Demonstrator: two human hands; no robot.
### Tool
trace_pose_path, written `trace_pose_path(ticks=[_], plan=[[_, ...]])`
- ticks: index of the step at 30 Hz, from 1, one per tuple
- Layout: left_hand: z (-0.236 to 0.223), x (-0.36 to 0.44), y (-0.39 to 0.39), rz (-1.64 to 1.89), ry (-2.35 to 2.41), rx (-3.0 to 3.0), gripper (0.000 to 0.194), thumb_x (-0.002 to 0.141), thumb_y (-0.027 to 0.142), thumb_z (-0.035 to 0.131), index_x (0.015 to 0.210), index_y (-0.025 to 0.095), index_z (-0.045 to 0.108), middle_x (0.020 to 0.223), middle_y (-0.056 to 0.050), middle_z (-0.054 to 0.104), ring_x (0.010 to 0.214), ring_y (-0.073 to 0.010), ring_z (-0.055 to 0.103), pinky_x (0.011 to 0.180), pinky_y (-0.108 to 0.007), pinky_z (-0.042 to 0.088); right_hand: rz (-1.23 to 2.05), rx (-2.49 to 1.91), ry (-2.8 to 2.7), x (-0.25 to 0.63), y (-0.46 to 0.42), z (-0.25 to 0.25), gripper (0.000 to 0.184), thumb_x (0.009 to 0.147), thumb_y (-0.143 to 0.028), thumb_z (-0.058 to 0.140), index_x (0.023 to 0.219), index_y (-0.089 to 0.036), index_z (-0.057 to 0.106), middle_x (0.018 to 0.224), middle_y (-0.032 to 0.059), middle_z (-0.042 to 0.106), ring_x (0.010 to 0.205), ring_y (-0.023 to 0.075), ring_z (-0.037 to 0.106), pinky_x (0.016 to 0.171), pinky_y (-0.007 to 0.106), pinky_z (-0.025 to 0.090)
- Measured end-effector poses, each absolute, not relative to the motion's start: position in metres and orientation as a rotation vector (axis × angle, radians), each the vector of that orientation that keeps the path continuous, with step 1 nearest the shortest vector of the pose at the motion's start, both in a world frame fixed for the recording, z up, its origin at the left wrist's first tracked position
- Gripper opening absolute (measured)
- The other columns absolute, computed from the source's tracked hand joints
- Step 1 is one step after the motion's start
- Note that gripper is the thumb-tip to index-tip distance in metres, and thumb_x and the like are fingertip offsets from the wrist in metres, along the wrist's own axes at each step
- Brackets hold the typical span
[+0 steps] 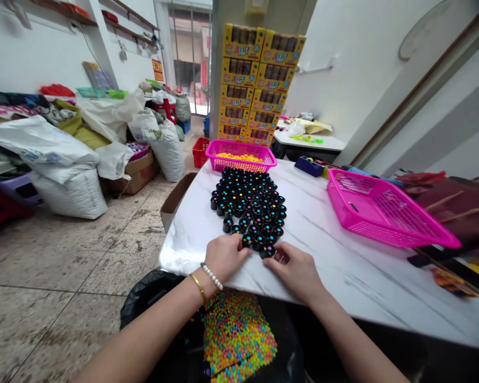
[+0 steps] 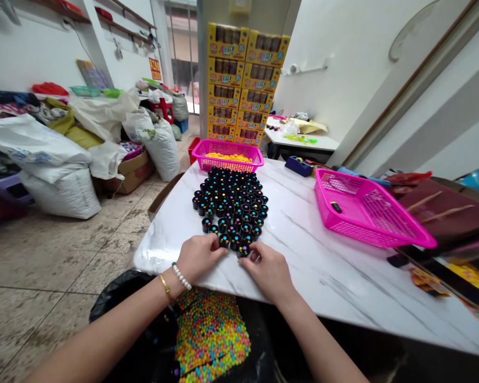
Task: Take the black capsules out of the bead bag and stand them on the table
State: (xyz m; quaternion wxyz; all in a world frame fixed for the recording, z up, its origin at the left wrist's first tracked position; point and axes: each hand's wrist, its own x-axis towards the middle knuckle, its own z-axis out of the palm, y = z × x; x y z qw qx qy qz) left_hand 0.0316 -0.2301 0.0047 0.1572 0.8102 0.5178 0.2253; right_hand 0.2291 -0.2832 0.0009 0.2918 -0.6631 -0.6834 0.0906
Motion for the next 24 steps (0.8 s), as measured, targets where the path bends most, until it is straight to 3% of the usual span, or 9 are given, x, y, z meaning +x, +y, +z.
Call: trace_pose_path(ticks=[16,20,24], plan=[[0.010,0.027,-0.202,0.776,1.378,2.223,0.023,0.077,0.039,0.064,0.066,0.019,0.060,0.064,-0.005,0.066,0.062,-0.0204,0.059,0.056,-0.031,0.037,0.135,-1.719,-1.901,0.227,-0.263,0.004,0.022,0.073,-0.038,0.069,0.085,-0.020,0.064,0.070,-0.0008,0.062,0.063,0.0155,0.056,0.059,0.027,0.042],[0.013,-0.009,-0.242,0.727,1.244,2.104,0.023,0.078,0.039,0.066,0.067,0.020,0.059,0.060,0.001,0.062,0.057,-0.0142,0.057,0.055,-0.026,0.039,0.099,-1.617,-1.852,0.226,-0.296,-0.001,0.028,0.076,-0.038,0.070,0.096,-0.019,0.064,0.075,-0.0009,0.064,0.060,0.0129,0.057,0.060,0.026,0.045],[0.016,-0.064,-0.301,0.746,1.313,1.988,0.018,0.083,0.036,0.063,0.076,0.019,0.063,0.067,0.001,0.064,0.061,-0.0124,0.056,0.058,-0.024,0.040,0.086,-1.469,-1.903,0.215,-0.337,-0.008,0.011,0.083,-0.028,0.065,0.090,-0.020,0.066,0.077,0.0004,0.066,0.064,0.0121,0.059,0.063,0.024,0.046]])
